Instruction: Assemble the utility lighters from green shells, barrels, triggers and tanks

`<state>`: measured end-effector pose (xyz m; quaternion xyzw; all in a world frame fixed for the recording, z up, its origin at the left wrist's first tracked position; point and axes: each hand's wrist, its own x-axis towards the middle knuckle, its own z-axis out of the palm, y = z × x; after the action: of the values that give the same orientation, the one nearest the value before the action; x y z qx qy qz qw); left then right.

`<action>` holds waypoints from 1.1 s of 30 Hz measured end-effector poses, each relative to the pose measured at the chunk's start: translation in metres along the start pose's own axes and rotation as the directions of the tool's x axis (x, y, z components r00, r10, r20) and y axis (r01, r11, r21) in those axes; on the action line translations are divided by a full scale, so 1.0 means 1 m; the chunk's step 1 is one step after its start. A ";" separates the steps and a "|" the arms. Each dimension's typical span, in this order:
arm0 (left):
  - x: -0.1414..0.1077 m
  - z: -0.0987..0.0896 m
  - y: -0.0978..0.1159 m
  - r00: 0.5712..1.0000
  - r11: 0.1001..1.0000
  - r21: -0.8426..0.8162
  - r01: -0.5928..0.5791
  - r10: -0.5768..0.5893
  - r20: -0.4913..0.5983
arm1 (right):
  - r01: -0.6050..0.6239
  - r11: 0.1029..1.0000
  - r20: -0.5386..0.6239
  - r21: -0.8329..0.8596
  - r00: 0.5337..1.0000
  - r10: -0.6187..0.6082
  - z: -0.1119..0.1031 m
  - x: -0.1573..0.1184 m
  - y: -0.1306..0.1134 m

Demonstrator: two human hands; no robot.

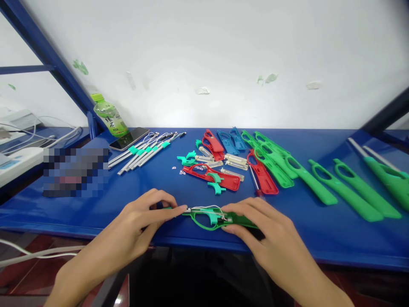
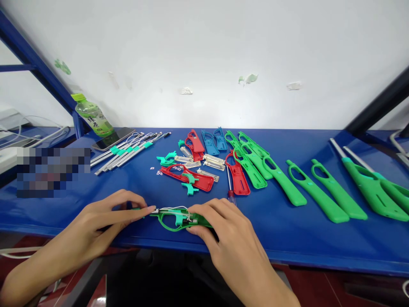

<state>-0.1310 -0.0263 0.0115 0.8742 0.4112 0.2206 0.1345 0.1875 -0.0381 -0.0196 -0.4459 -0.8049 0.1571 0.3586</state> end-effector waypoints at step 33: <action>-0.002 0.000 0.003 0.998 0.999 -0.023 0.024 -0.023 0.053 | 0.045 0.994 -0.091 -0.097 0.994 -0.054 -0.004 0.005 -0.003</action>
<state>-0.1301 -0.0304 0.0120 0.8731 0.4151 0.2008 0.1584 0.1870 -0.0359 -0.0136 -0.4492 -0.8046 0.0890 0.3780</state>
